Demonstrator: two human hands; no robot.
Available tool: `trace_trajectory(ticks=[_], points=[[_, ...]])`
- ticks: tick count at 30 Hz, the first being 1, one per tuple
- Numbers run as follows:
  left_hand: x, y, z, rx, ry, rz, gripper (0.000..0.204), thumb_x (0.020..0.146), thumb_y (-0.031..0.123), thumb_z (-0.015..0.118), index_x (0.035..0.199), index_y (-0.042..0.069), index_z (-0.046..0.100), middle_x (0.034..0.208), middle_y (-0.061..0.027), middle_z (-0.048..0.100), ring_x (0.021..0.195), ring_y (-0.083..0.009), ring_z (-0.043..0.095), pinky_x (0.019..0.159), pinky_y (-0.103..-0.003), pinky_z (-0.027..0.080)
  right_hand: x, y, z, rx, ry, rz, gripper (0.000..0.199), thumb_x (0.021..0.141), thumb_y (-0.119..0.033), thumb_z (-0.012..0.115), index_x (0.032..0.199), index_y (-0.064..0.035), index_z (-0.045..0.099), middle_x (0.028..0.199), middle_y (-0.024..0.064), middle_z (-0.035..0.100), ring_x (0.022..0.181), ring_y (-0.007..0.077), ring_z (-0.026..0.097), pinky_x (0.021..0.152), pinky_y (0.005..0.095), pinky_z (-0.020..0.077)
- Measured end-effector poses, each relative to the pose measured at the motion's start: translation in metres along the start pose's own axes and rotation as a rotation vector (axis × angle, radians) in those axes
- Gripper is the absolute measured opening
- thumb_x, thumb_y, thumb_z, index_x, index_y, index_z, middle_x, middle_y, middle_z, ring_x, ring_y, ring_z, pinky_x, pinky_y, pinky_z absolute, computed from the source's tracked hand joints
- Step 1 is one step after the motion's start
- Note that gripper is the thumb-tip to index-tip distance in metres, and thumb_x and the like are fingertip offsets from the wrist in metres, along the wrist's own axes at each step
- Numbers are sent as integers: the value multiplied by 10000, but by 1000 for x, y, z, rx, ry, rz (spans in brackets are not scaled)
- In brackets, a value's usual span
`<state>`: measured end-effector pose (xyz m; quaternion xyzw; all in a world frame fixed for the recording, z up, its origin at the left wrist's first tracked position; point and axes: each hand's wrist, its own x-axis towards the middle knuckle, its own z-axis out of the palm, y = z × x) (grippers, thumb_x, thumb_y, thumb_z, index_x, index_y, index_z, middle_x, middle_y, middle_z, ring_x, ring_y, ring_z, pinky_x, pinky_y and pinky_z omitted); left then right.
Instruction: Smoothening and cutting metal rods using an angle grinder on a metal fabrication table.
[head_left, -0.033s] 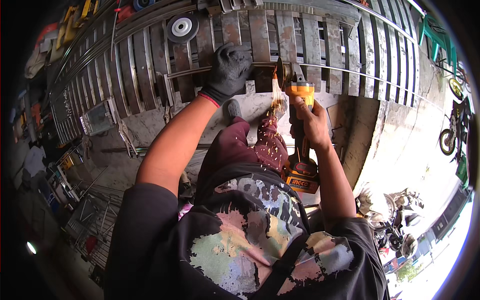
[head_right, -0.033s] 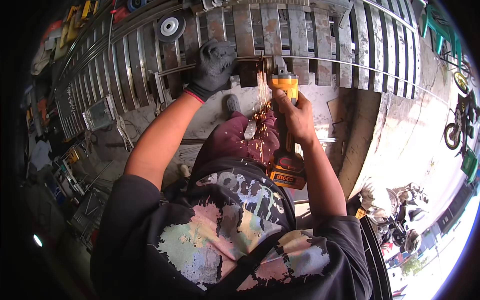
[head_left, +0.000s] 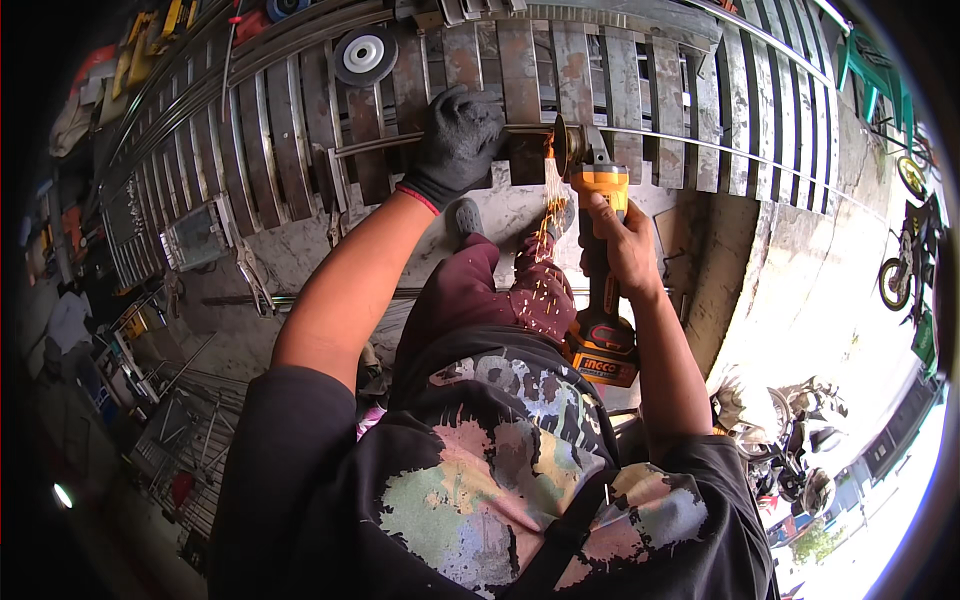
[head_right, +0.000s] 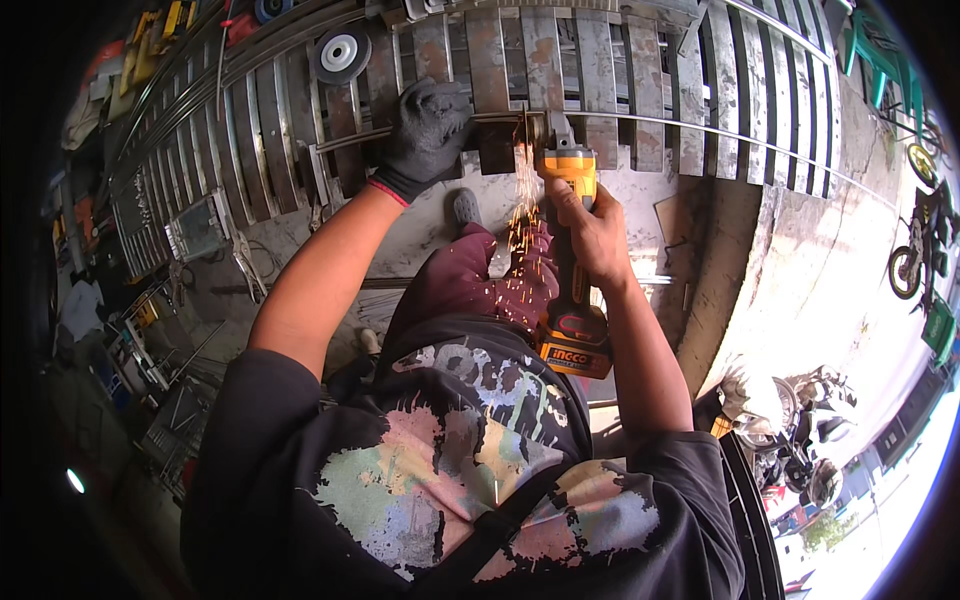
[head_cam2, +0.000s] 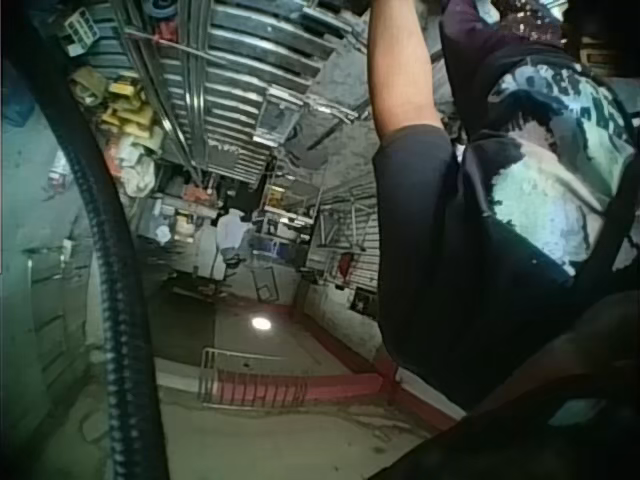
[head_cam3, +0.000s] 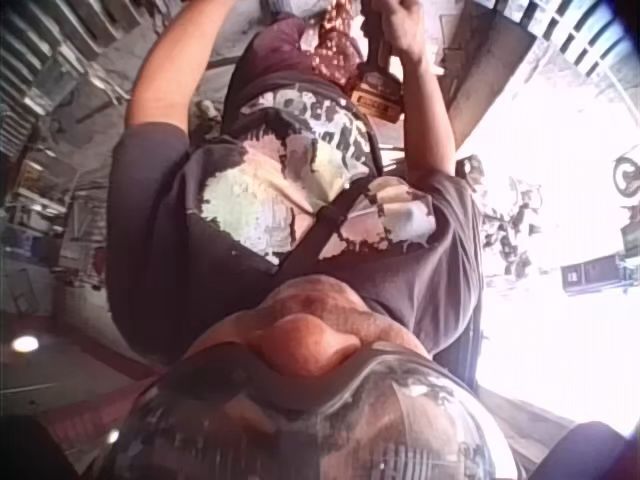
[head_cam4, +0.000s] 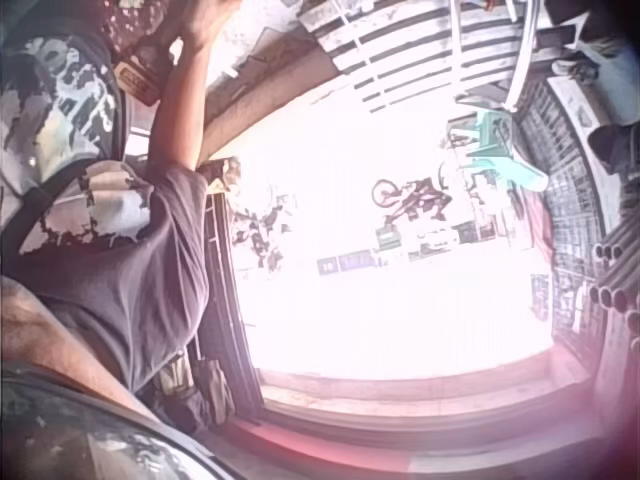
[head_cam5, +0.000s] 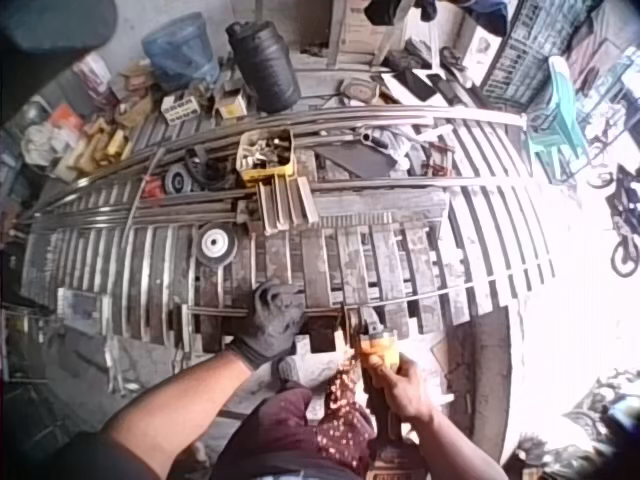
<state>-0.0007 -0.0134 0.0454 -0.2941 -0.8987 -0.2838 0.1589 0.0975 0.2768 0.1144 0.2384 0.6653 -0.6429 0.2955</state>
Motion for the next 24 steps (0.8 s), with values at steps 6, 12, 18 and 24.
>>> trace_trajectory(ticks=[6,12,18,24], points=[[-4,-2,4,33,-34,-12,241,795,102,780,1035,118,763,1158,-72,705,1221,-318,648,1127,-548,441,2,6,-1,-24,3,1,393,1082,-413,668,1115,-24,624,750,64,622,501,157,600,447,328,516],[-3,0,2,40,-24,-14,236,800,108,784,1035,121,763,1174,-80,703,1207,-333,641,1124,-551,442,-2,-1,1,-16,5,-3,387,1079,-414,672,1100,-31,625,753,66,628,504,155,600,449,326,519],[-5,-2,4,23,-35,-33,230,797,122,809,1020,123,755,1204,-81,693,1221,-344,626,1126,-556,436,-4,-5,2,36,-22,-18,392,1075,-423,678,1106,-36,624,751,58,623,516,149,603,454,322,519],[-5,1,3,15,40,-68,227,799,166,850,1002,129,755,1249,-63,682,1269,-324,603,1155,-555,410,-21,-17,3,70,40,51,378,1054,-395,728,1129,-27,690,793,-38,586,614,53,506,534,255,434]])
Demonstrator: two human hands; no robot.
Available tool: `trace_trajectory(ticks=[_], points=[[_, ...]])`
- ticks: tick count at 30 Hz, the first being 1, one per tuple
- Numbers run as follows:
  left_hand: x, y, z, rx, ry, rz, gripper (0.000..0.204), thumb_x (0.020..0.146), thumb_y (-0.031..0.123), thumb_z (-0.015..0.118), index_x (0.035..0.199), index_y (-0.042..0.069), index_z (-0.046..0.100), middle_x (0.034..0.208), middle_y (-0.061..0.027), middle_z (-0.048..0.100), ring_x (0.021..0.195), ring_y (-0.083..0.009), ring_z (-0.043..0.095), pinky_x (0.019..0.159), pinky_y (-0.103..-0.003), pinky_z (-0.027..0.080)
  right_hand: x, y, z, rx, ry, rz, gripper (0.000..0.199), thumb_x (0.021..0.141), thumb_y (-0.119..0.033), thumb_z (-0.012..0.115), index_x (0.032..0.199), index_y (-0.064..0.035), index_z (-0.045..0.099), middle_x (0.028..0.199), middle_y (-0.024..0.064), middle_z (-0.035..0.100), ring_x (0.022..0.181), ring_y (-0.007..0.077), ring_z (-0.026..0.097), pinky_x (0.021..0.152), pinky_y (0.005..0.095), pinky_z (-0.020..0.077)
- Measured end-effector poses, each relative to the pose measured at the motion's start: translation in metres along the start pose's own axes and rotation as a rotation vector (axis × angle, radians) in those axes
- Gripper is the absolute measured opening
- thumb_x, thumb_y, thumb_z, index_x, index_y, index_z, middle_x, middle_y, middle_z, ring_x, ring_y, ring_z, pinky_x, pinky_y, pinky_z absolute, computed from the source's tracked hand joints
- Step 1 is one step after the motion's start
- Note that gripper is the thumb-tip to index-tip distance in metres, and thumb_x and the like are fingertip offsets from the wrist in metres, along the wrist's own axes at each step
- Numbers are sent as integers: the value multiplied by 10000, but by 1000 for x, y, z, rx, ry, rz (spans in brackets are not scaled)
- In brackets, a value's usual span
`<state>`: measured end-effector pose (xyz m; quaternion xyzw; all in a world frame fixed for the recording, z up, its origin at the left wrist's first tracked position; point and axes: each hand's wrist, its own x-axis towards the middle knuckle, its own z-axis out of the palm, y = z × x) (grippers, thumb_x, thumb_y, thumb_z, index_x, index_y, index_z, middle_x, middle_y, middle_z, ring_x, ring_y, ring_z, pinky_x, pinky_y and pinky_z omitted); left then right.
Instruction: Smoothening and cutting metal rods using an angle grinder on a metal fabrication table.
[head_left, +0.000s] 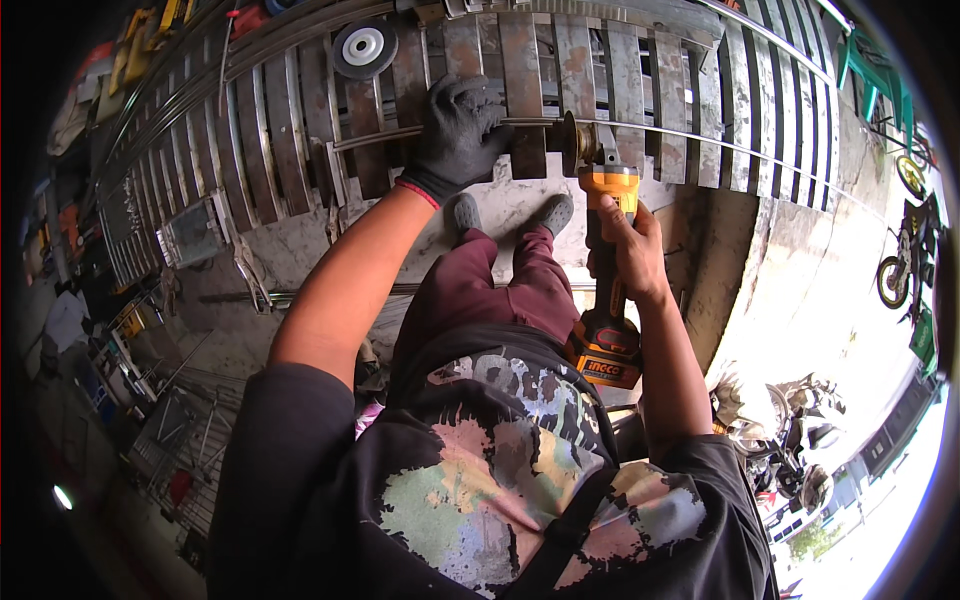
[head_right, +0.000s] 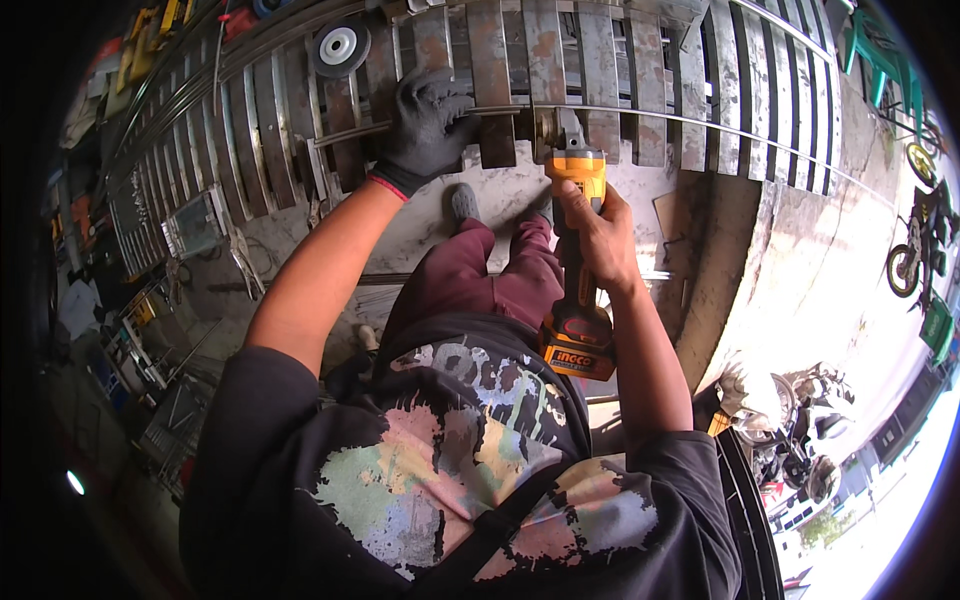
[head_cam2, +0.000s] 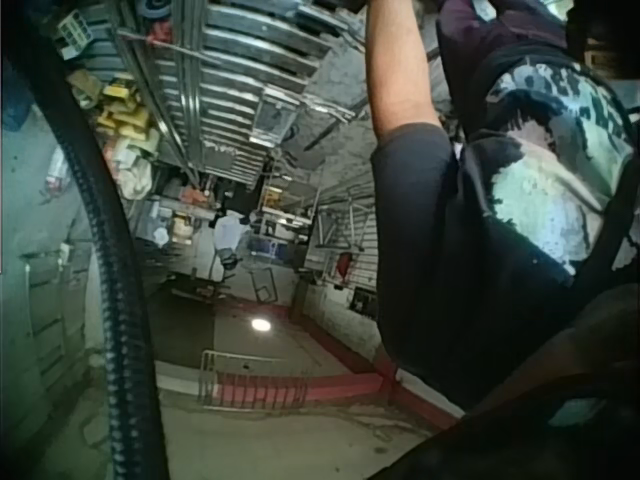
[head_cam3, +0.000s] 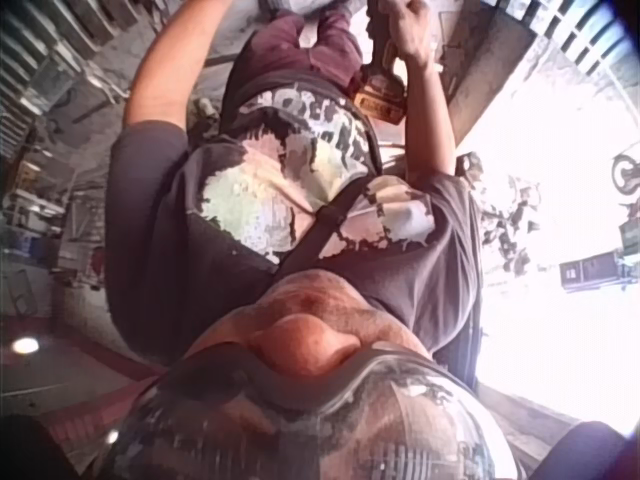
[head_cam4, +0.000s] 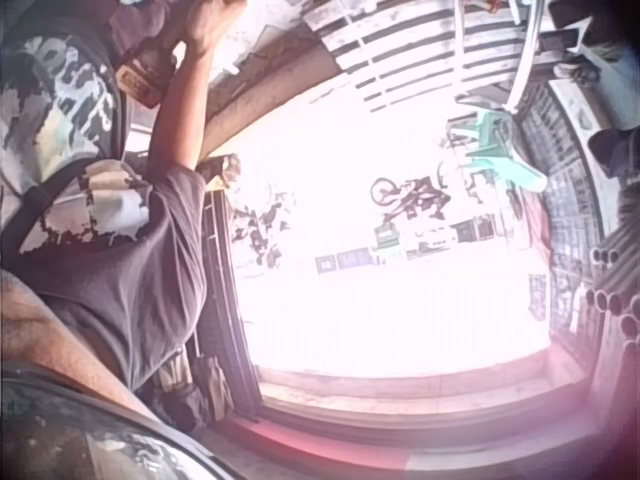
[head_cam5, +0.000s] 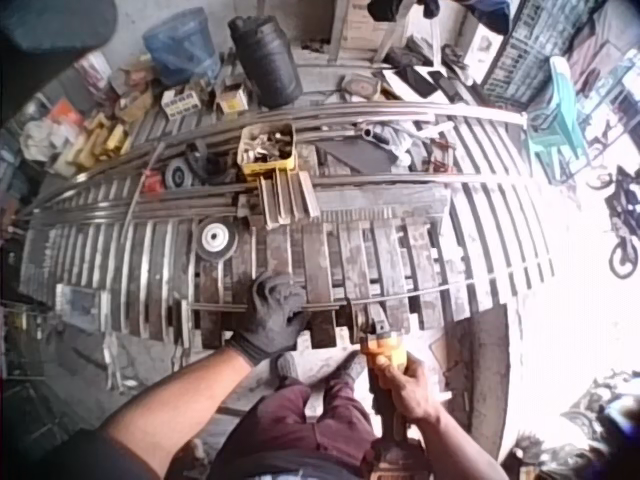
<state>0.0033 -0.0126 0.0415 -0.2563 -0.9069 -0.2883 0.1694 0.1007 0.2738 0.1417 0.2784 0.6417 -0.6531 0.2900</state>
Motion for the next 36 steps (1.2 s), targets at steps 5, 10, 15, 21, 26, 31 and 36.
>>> trace_trajectory(ticks=[5,10,15,21,26,31,36], points=[[3,2,-2,24,-6,38,293,811,171,834,1088,103,767,1232,-58,698,1286,-303,604,1198,-561,365,5,9,-2,22,0,-6,373,1054,-393,727,1106,-25,690,794,-37,588,653,48,507,564,246,424],[-1,-2,-2,43,-57,55,291,834,167,841,1113,103,784,1206,-57,718,1266,-299,620,1178,-542,396,15,24,-7,-73,-41,-79,381,1075,-408,678,1080,-33,606,749,66,629,498,150,595,449,313,508],[-1,-2,-1,20,-51,47,281,830,164,847,1099,108,788,1200,-59,724,1245,-292,628,1161,-536,402,17,25,-7,-109,-27,-62,394,1071,-421,681,1054,-36,599,749,80,644,497,157,607,448,320,511],[2,3,-5,46,-52,40,277,825,159,850,1091,112,788,1216,-55,721,1248,-292,625,1162,-531,403,19,27,-6,-117,-23,-51,397,1070,-427,679,1033,-42,588,747,81,641,495,160,605,449,321,514],[2,1,-4,39,-44,47,275,827,160,849,1090,110,788,1225,-52,719,1248,-287,626,1159,-529,409,20,29,-4,-83,-26,-56,401,1070,-433,678,1022,-46,583,746,81,638,497,161,602,449,321,513],[2,1,-4,41,-41,58,268,827,155,848,1082,105,786,1215,-49,721,1241,-284,631,1148,-532,417,20,31,-3,-81,-13,-58,405,1071,-435,675,1015,-46,578,745,81,637,497,161,602,449,322,511],[1,0,-3,50,-45,71,274,807,145,852,1068,104,779,1200,-47,723,1228,-280,639,1142,-539,422,18,29,-1,-75,-14,-28,416,1067,-448,677,1021,-45,584,745,80,635,503,160,608,454,320,512]])
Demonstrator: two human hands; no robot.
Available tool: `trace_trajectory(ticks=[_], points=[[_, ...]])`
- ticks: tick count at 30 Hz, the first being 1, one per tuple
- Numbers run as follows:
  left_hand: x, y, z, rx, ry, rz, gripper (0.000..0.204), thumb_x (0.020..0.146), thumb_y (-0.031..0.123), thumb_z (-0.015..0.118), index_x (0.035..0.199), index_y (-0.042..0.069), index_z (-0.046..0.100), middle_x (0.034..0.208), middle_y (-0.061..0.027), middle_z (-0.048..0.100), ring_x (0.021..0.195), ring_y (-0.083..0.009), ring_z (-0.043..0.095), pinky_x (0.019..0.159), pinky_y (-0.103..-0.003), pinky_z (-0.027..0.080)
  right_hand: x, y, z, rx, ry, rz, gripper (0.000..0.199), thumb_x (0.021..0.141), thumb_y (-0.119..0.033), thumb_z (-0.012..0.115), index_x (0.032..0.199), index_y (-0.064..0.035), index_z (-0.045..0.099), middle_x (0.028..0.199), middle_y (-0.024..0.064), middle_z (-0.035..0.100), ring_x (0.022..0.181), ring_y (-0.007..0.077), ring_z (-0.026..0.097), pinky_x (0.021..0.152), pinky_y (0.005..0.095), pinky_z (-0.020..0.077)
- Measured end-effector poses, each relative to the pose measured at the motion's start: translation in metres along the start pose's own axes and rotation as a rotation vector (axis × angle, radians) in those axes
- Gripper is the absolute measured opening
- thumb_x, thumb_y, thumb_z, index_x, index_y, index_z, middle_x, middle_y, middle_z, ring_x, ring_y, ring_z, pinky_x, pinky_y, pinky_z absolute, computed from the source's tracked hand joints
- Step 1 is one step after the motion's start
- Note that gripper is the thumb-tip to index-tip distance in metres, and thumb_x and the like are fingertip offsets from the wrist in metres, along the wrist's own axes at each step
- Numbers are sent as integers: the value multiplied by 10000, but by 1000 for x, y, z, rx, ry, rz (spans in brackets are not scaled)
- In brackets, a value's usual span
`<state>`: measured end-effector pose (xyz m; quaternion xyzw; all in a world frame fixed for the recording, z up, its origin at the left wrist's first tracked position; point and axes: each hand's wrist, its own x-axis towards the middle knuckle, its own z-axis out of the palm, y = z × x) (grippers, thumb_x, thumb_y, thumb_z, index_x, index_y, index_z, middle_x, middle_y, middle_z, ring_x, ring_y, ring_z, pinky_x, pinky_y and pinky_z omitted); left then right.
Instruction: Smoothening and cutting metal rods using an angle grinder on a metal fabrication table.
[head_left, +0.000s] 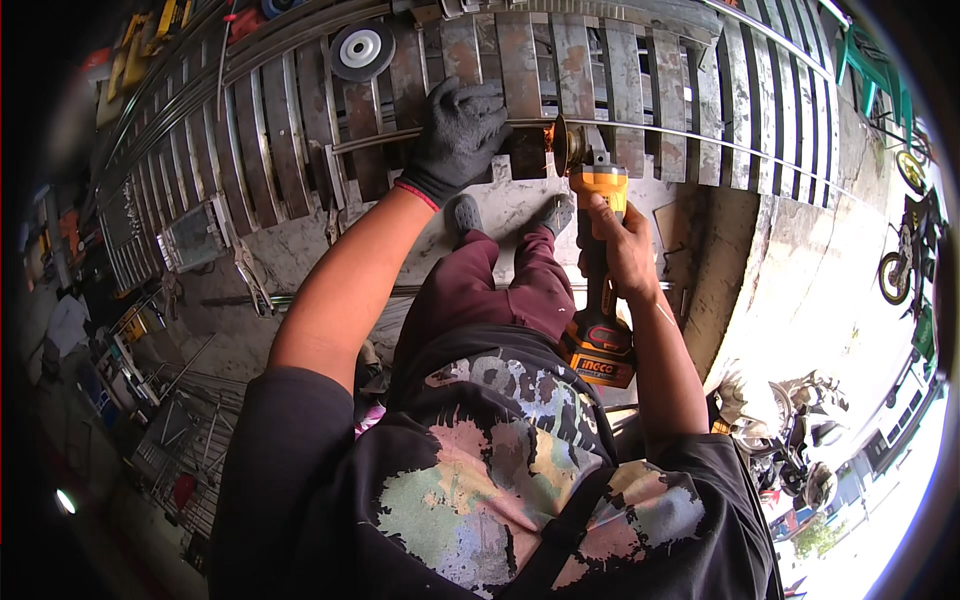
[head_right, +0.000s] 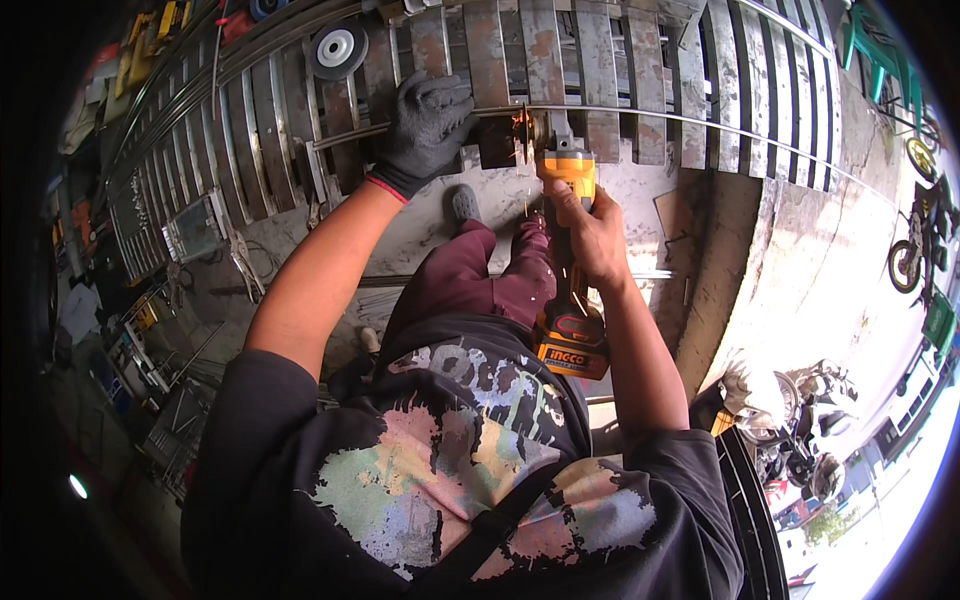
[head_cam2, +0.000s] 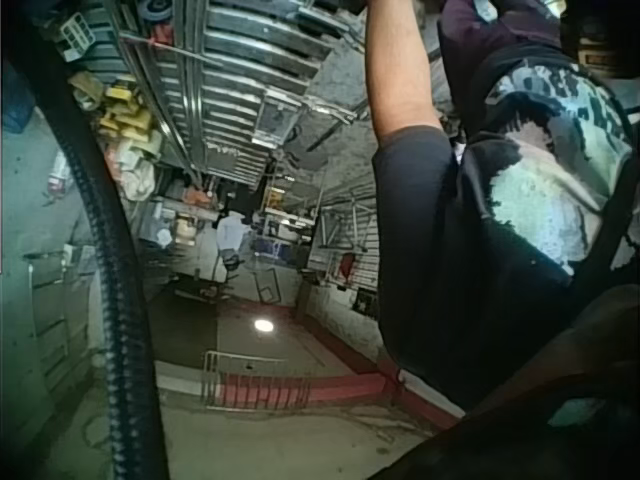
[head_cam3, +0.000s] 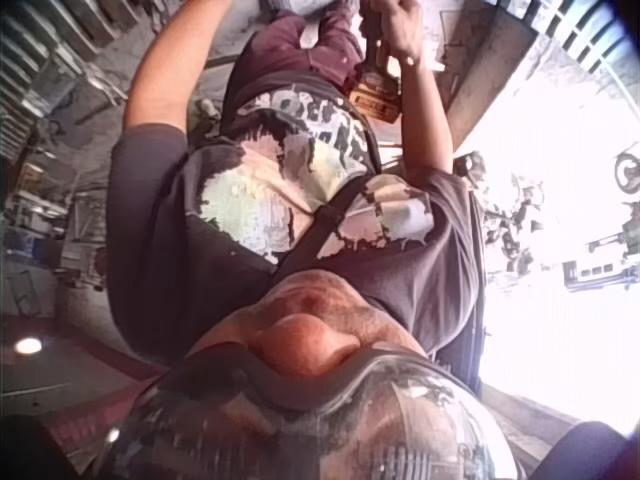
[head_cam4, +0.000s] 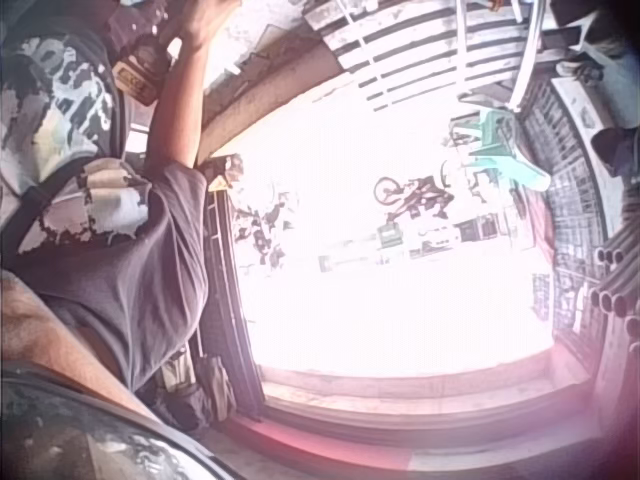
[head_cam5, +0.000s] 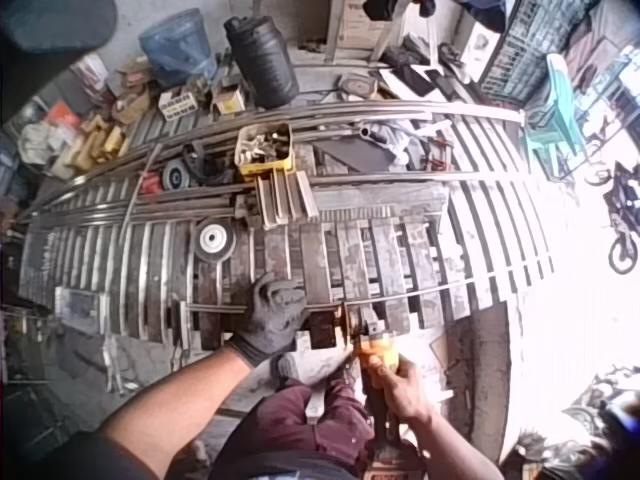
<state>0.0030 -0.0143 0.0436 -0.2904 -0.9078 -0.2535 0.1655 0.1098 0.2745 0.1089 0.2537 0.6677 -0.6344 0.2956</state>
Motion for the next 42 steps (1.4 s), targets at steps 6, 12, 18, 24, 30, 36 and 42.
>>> trace_trajectory(ticks=[6,12,18,24,30,36,42], points=[[2,0,0,-23,2,9,281,798,134,851,1067,107,776,1186,-47,723,1227,-281,644,1129,-543,434,2,2,-1,-17,-5,-40,428,1065,-457,677,1048,-39,587,747,82,638,493,163,606,451,322,513],[1,-1,0,-34,5,18,294,791,127,852,1075,107,777,1179,-50,721,1228,-281,646,1129,-547,433,2,2,-1,-24,3,-47,420,1073,-444,672,1064,-32,594,746,81,633,498,163,607,451,325,511],[3,0,-3,-24,-33,15,307,793,131,823,1097,112,785,1197,-48,720,1243,-279,638,1147,-554,418,4,1,-1,-22,3,-44,404,1081,-429,664,1072,-30,600,746,79,629,494,162,599,446,328,505],[0,-4,-2,-20,-50,22,341,763,117,792,1104,118,789,1215,-50,716,1256,-279,632,1159,-560,407,4,-5,0,-7,-6,-46,395,1081,-426,667,1083,-35,607,745,72,624,499,159,599,446,325,507],[-1,-4,0,-29,-56,8,352,759,112,790,1111,114,784,1221,-56,711,1269,-285,626,1164,-565,401,5,-6,-1,5,-19,-57,395,1081,-427,666,1082,-37,603,742,69,626,500,161,609,451,325,521],[-2,-3,-2,-39,-58,18,358,761,114,784,1118,107,775,1234,-61,704,1276,-295,623,1173,-569,391,5,-7,-2,-23,-11,-46,399,1081,-432,665,1080,-38,602,737,72,630,502,165,618,449,329,523],[0,-3,-3,-24,-71,23,366,751,125,785,1117,106,773,1238,-59,699,1279,-297,621,1175,-568,391,6,-5,-4,-6,-20,-58,403,1078,-435,668,1048,-40,595,735,74,631,494,165,612,451,329,523]])
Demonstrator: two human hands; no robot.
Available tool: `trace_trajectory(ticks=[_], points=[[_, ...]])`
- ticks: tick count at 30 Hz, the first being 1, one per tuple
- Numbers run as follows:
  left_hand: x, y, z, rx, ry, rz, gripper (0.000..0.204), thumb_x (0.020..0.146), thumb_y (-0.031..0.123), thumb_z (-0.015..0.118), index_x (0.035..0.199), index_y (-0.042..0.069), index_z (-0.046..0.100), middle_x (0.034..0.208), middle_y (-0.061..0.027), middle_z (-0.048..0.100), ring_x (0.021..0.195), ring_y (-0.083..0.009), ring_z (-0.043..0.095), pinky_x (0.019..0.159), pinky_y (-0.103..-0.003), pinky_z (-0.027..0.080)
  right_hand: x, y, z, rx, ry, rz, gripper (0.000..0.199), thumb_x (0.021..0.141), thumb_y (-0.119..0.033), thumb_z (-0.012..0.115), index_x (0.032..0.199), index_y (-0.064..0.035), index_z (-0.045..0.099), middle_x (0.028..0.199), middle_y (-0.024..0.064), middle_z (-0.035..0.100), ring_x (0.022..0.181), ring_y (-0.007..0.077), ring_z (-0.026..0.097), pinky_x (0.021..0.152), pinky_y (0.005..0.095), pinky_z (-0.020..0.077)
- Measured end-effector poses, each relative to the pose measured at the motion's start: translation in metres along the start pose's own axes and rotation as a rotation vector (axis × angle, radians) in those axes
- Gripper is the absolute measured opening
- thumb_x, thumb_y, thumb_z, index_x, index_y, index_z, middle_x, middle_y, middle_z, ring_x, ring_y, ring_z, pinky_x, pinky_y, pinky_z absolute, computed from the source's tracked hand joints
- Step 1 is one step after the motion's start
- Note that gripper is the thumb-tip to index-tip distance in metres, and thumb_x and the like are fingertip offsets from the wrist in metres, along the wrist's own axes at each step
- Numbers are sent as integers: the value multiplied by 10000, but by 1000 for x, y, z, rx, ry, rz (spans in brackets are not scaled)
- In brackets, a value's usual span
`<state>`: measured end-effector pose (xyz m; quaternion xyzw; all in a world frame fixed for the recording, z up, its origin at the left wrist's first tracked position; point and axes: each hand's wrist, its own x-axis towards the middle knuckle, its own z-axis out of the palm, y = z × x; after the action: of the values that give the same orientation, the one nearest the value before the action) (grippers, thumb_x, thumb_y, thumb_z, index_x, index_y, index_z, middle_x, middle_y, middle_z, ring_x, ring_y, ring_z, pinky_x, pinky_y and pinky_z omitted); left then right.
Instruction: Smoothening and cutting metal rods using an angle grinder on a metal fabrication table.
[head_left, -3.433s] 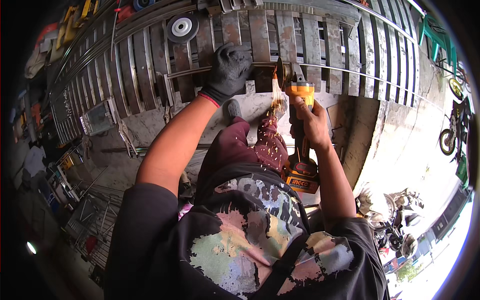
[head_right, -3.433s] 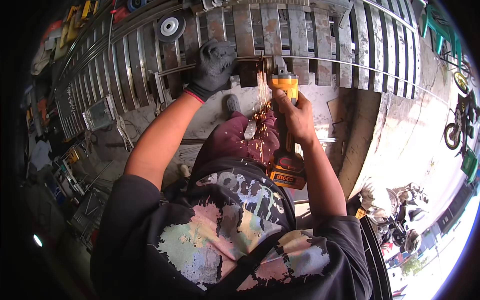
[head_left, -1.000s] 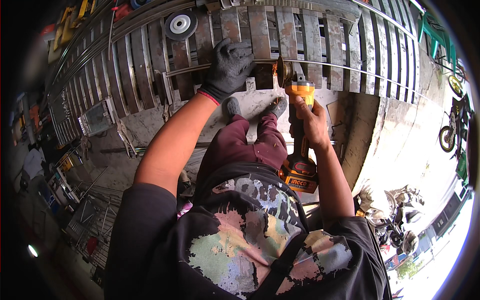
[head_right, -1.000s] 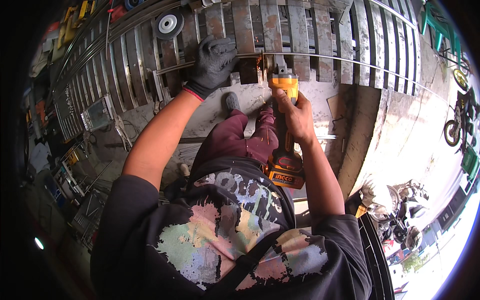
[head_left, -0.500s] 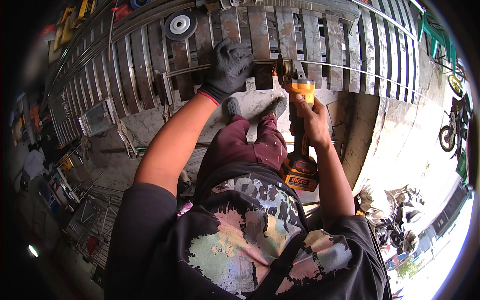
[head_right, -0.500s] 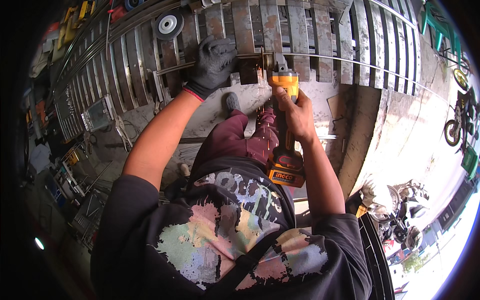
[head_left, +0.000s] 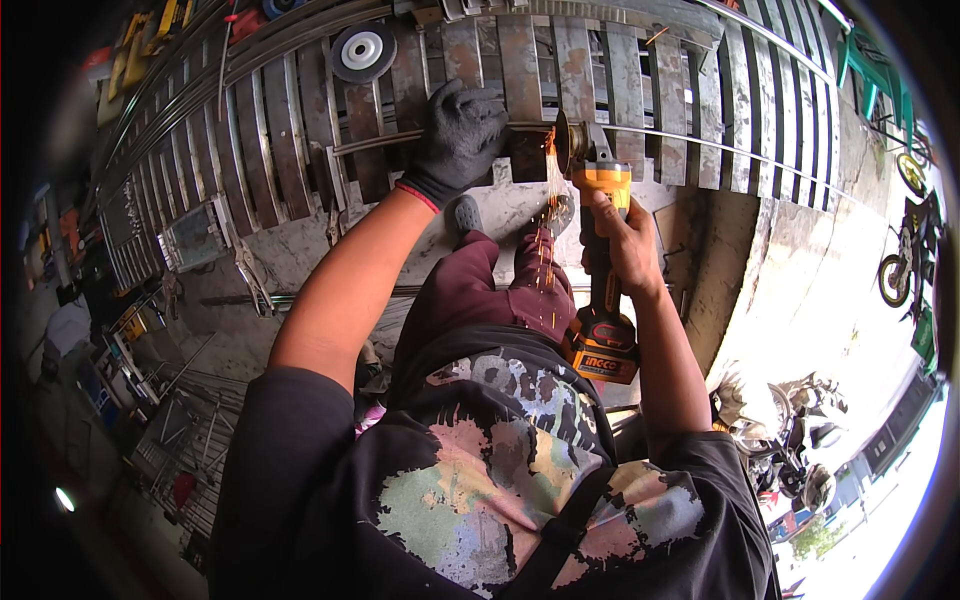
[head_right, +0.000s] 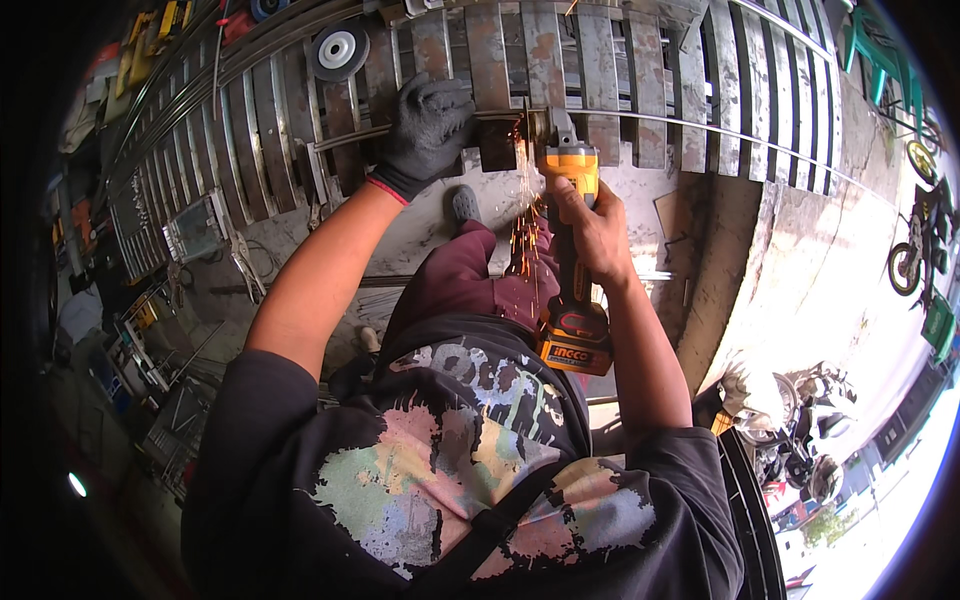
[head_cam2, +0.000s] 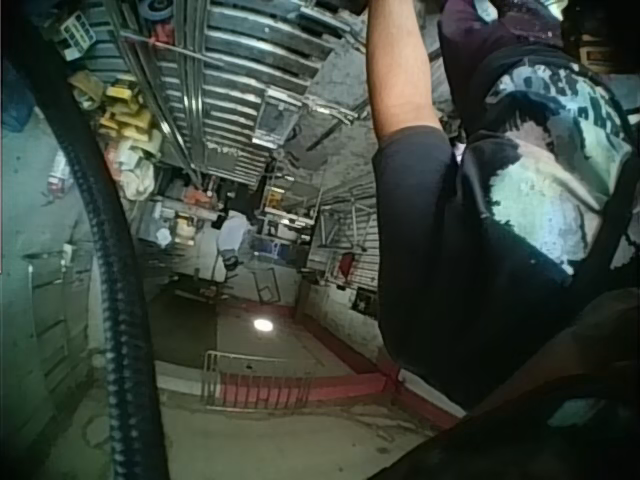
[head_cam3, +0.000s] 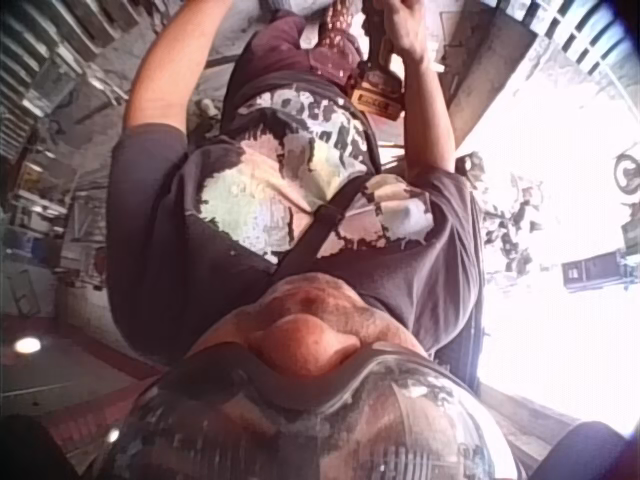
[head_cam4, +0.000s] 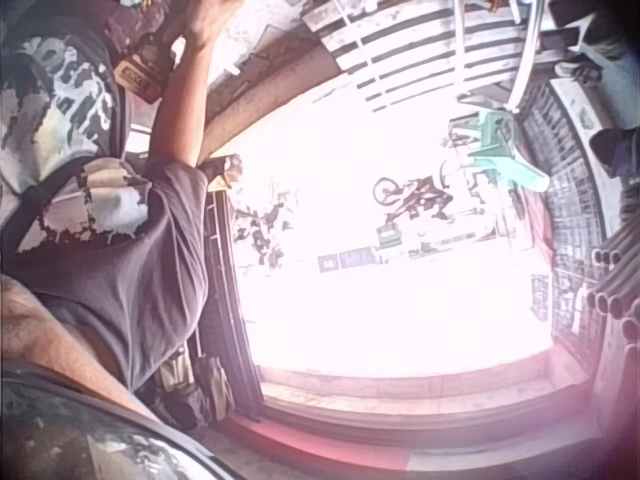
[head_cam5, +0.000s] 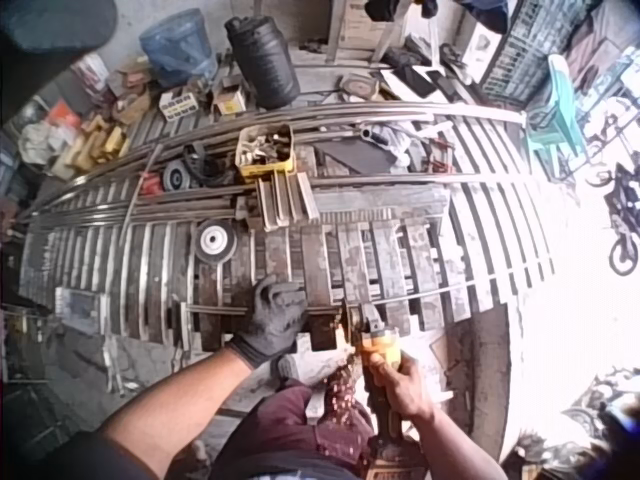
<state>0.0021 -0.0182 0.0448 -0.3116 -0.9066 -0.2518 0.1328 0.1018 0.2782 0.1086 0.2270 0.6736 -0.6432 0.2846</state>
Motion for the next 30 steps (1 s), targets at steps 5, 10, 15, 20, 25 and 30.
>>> trace_trajectory(ticks=[5,10,15,20,25,30], points=[[0,0,1,-10,4,-19,321,784,142,807,1101,105,774,1204,-60,704,1254,-295,634,1157,-556,403,2,-3,3,5,-13,15,405,1078,-438,667,1037,-43,589,747,70,627,509,159,614,453,325,523],[2,3,1,-53,40,-17,235,829,159,821,1053,104,775,1166,-59,709,1224,-293,647,1137,-540,415,-6,-5,0,73,-38,65,405,1081,-443,660,1082,-43,596,755,63,625,520,152,610,452,322,524],[0,4,4,-20,44,-94,216,830,188,832,1025,128,763,1166,-57,708,1246,-299,638,1144,-538,410,-18,-15,-8,199,-57,36,396,1065,-405,709,1136,-24,628,761,-17,542,591,83,548,499,280,497],[7,3,4,29,49,-102,175,885,263,768,997,131,743,1208,-65,717,1286,-309,615,1180,-545,368,-31,-18,-20,265,-90,-35,383,1069,-379,706,1147,-17,610,774,9,564,616,105,589,500,296,528],[15,6,0,85,27,-106,183,931,276,703,998,107,722,1236,-97,717,1303,-350,594,1183,-558,354,-59,-31,-34,195,-6,-95,358,1064,-341,715,1186,-23,604,785,22,592,567,114,586,498,297,532],[16,-3,0,-77,136,-92,107,885,183,724,919,82,718,1108,-131,739,1143,-396,655,1040,-531,486,-92,-55,-54,78,92,-213,343,1059,-291,727,1235,-23,607,789,2,587,587,91,576,499,290,523]])
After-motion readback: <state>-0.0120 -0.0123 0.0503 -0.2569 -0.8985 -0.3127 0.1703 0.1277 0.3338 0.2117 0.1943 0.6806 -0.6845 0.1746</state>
